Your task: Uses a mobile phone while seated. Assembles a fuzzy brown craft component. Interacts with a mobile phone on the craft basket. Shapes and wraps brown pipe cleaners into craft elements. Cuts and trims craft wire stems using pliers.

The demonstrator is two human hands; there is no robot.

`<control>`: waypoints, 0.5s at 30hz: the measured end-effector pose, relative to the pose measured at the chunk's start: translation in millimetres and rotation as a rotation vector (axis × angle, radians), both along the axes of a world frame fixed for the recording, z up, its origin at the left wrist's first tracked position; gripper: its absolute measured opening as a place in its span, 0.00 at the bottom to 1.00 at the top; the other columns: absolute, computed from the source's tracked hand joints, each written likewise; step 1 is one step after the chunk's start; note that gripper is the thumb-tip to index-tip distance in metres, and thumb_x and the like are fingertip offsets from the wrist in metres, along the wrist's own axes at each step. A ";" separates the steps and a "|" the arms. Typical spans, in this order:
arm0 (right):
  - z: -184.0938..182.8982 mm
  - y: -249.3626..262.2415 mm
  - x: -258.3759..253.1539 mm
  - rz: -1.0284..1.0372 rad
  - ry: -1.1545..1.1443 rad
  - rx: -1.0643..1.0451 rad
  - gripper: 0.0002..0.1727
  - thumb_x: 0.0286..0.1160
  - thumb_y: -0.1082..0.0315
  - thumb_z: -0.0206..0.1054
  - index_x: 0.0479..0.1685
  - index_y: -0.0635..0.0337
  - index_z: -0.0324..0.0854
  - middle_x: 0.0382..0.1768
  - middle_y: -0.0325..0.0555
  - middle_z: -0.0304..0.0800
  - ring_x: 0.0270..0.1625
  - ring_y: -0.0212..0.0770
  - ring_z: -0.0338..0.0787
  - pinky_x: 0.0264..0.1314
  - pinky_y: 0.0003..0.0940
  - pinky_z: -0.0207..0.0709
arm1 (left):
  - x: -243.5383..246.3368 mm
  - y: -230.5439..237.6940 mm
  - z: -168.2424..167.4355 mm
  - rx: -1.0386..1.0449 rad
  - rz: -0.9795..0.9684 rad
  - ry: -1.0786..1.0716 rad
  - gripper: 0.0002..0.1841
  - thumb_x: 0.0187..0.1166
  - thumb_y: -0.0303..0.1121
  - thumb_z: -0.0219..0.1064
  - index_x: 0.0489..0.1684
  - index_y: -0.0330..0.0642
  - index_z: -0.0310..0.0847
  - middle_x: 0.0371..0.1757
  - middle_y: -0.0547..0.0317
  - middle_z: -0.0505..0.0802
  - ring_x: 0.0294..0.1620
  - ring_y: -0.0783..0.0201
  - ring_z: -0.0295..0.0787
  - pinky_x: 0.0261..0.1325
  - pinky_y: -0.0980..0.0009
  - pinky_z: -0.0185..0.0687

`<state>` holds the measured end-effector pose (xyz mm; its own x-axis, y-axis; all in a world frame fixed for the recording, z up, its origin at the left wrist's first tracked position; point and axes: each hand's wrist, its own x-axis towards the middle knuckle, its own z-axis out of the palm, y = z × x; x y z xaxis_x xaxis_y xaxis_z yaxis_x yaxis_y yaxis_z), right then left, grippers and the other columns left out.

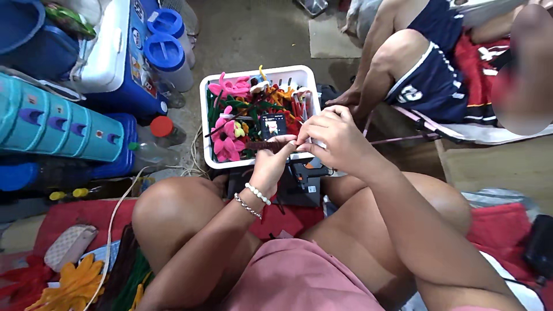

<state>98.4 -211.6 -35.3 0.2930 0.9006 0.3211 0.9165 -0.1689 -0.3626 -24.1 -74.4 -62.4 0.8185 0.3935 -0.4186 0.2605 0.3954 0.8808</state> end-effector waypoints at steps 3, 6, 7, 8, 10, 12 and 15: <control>13.8 -3.0 -2.5 0.064 0.113 0.106 0.17 0.80 0.50 0.64 0.42 0.53 0.91 0.48 0.40 0.93 0.59 0.43 0.88 0.73 0.54 0.72 | -2.4 -2.2 1.6 0.182 -0.371 -0.059 0.09 0.82 0.27 0.67 0.55 0.36 0.83 0.43 0.61 0.91 0.42 0.75 0.87 0.50 0.74 0.84; 11.9 1.9 -22.2 0.259 0.348 0.120 0.21 0.82 0.47 0.64 0.41 0.57 0.90 0.46 0.41 0.92 0.59 0.37 0.87 0.67 0.38 0.79 | -18.1 -10.9 8.4 0.681 -0.790 -0.227 0.11 0.76 0.32 0.72 0.47 0.34 0.90 0.44 0.54 0.95 0.49 0.67 0.91 0.59 0.65 0.85; 7.2 4.6 -29.6 0.327 0.430 0.083 0.22 0.84 0.47 0.63 0.42 0.59 0.88 0.46 0.43 0.92 0.59 0.37 0.88 0.66 0.35 0.81 | -24.1 -12.8 11.2 0.803 -0.909 -0.249 0.12 0.77 0.36 0.71 0.48 0.37 0.91 0.48 0.49 0.95 0.56 0.58 0.91 0.64 0.57 0.83; 2.7 7.2 -35.6 0.390 0.489 0.039 0.23 0.85 0.49 0.63 0.45 0.62 0.87 0.47 0.47 0.91 0.59 0.39 0.88 0.65 0.35 0.81 | -29.1 -13.0 12.3 0.870 -1.012 -0.259 0.13 0.80 0.39 0.69 0.50 0.39 0.91 0.53 0.47 0.94 0.62 0.53 0.89 0.70 0.52 0.80; -2.8 11.4 -43.8 0.495 0.559 -0.025 0.23 0.86 0.51 0.62 0.49 0.66 0.85 0.47 0.51 0.89 0.55 0.40 0.87 0.62 0.33 0.81 | -36.7 -11.0 9.3 0.863 -1.118 -0.269 0.13 0.81 0.42 0.68 0.49 0.43 0.92 0.52 0.49 0.95 0.60 0.53 0.90 0.68 0.51 0.80; -4.8 13.4 -46.9 0.560 0.611 -0.018 0.22 0.85 0.52 0.64 0.51 0.68 0.84 0.48 0.52 0.88 0.55 0.40 0.87 0.61 0.32 0.82 | -42.8 -5.9 10.1 0.821 -1.161 -0.256 0.11 0.81 0.38 0.68 0.45 0.41 0.92 0.46 0.48 0.95 0.53 0.52 0.92 0.61 0.50 0.83; -1.5 13.3 -49.9 0.581 0.634 0.031 0.20 0.80 0.57 0.68 0.52 0.69 0.85 0.50 0.53 0.89 0.54 0.40 0.88 0.60 0.30 0.82 | -44.6 5.4 17.8 0.846 -1.271 -0.210 0.11 0.80 0.35 0.68 0.45 0.36 0.91 0.46 0.43 0.94 0.52 0.46 0.92 0.59 0.46 0.82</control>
<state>48.5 -198.3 -36.9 -0.0789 0.9568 0.2797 0.4773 0.2826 -0.8320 -68.7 -69.0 -44.6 0.8003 -0.5313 -0.2778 -0.1261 -0.6022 0.7883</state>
